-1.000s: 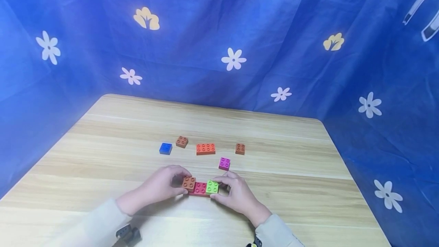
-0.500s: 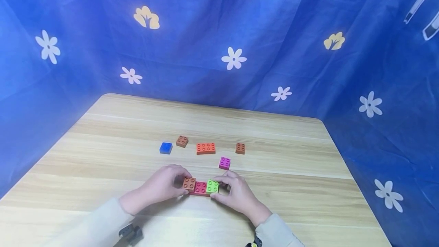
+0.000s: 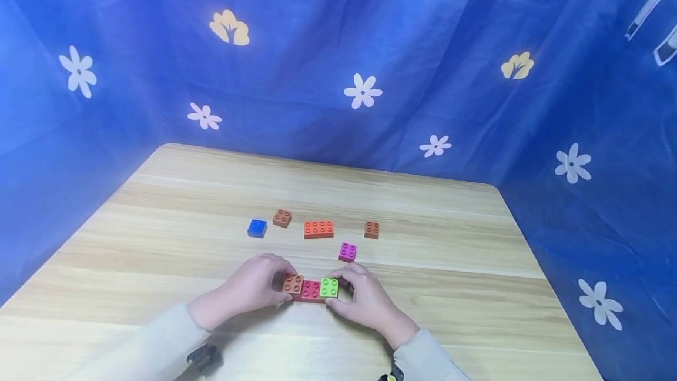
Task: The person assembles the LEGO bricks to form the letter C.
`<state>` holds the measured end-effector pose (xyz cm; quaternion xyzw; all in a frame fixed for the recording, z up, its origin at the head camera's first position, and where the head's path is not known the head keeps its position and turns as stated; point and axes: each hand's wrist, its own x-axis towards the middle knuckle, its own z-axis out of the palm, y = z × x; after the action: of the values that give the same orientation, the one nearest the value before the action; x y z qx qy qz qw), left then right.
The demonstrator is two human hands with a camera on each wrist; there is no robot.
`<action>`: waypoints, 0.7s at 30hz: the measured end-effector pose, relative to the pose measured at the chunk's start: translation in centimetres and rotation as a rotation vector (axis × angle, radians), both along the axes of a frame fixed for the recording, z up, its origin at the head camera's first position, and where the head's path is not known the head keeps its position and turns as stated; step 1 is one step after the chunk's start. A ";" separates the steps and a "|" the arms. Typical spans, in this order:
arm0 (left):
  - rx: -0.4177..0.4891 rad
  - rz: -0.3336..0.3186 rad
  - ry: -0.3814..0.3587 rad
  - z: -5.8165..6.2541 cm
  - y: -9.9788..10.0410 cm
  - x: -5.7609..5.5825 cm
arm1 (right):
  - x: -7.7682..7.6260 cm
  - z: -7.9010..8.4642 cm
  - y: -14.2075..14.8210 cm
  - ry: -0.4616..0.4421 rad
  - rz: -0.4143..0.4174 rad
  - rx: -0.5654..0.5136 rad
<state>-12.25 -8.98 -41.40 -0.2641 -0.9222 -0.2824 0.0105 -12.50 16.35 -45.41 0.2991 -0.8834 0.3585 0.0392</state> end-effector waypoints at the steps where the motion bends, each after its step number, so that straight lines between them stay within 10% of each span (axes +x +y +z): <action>1: -0.001 -0.002 0.000 0.0 0.0 0.0 | 0.0 0.0 -0.1 -0.001 0.005 0.006; 21: -0.001 -0.013 -0.006 0.2 -0.1 -0.1 | -3.5 0.6 -0.5 0.059 -0.123 0.004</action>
<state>-12.33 -9.07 -41.20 -0.2695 -0.9206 -0.2826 0.0055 -16.01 15.80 -44.78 0.2546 -0.8993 0.3448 0.0864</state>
